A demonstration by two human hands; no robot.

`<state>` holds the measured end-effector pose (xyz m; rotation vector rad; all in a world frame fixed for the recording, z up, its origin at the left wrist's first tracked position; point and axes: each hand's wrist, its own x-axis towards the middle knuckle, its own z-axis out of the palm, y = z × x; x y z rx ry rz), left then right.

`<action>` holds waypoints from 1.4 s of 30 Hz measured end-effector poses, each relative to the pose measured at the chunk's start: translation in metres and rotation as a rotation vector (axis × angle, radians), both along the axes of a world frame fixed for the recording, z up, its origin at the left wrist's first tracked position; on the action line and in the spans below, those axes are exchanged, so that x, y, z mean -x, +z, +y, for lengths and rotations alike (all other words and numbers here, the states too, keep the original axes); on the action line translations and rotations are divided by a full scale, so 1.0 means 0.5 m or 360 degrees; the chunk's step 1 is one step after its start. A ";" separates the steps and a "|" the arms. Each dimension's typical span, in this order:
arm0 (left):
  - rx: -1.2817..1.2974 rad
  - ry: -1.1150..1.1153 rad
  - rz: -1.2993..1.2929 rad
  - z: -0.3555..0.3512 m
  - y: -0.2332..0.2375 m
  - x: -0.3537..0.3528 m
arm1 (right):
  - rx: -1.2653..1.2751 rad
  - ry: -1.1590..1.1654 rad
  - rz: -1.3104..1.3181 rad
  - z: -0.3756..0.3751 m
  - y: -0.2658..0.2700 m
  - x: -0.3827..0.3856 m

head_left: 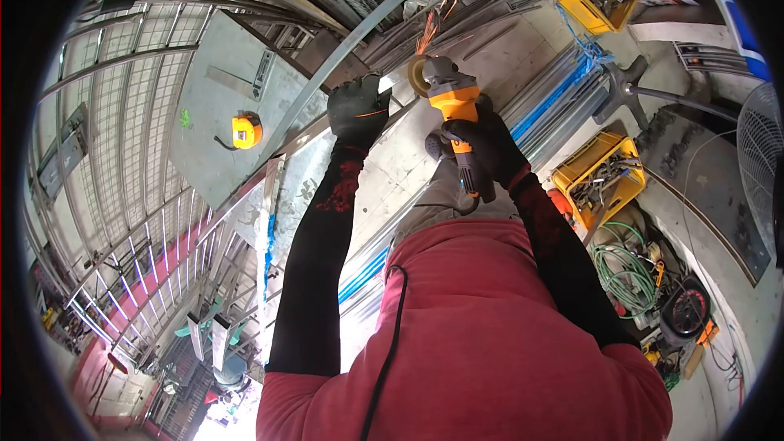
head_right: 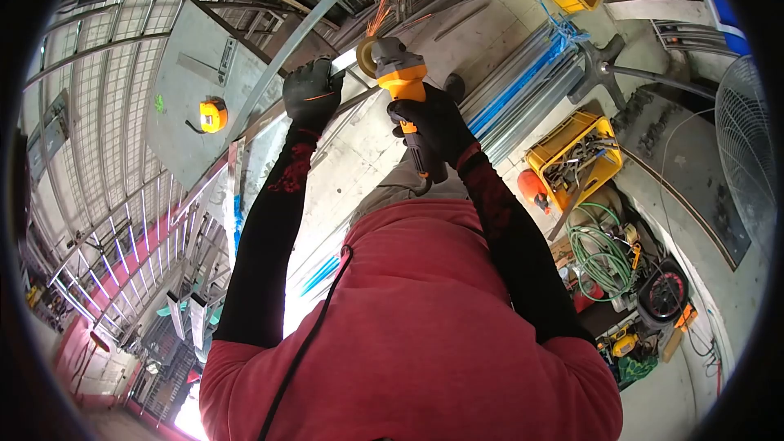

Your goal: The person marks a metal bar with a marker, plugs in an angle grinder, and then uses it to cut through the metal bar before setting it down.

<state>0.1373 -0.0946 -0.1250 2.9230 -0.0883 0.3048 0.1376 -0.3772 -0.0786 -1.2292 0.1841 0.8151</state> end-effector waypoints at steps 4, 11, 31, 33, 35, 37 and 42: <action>-0.0008 0.0009 0.0060 0.001 0.004 -0.001 | 0.0009 0.0023 0.0057 -0.004 -0.018 -0.001; -0.0059 0.0018 0.0064 0.007 -0.006 0.001 | -0.0192 -0.0092 0.0333 -0.028 -0.033 -0.020; -0.0054 0.0012 0.0004 0.004 -0.011 0.004 | -0.0043 -0.0004 0.0086 0.001 -0.010 -0.003; -0.0002 0.0052 0.0023 0.000 -0.006 0.003 | -0.0029 0.0014 0.0054 0.000 -0.009 -0.007; -0.0016 0.0058 0.0095 -0.002 0.006 0.000 | 0.0043 0.0032 0.0037 -0.004 -0.014 -0.014; -0.0030 0.0063 0.0170 0.000 0.002 -0.002 | 0.0034 0.0042 0.0019 -0.001 -0.012 -0.014; 0.0011 0.0057 0.0059 -0.002 -0.004 0.001 | 0.0000 0.0031 -0.0008 0.004 -0.013 -0.004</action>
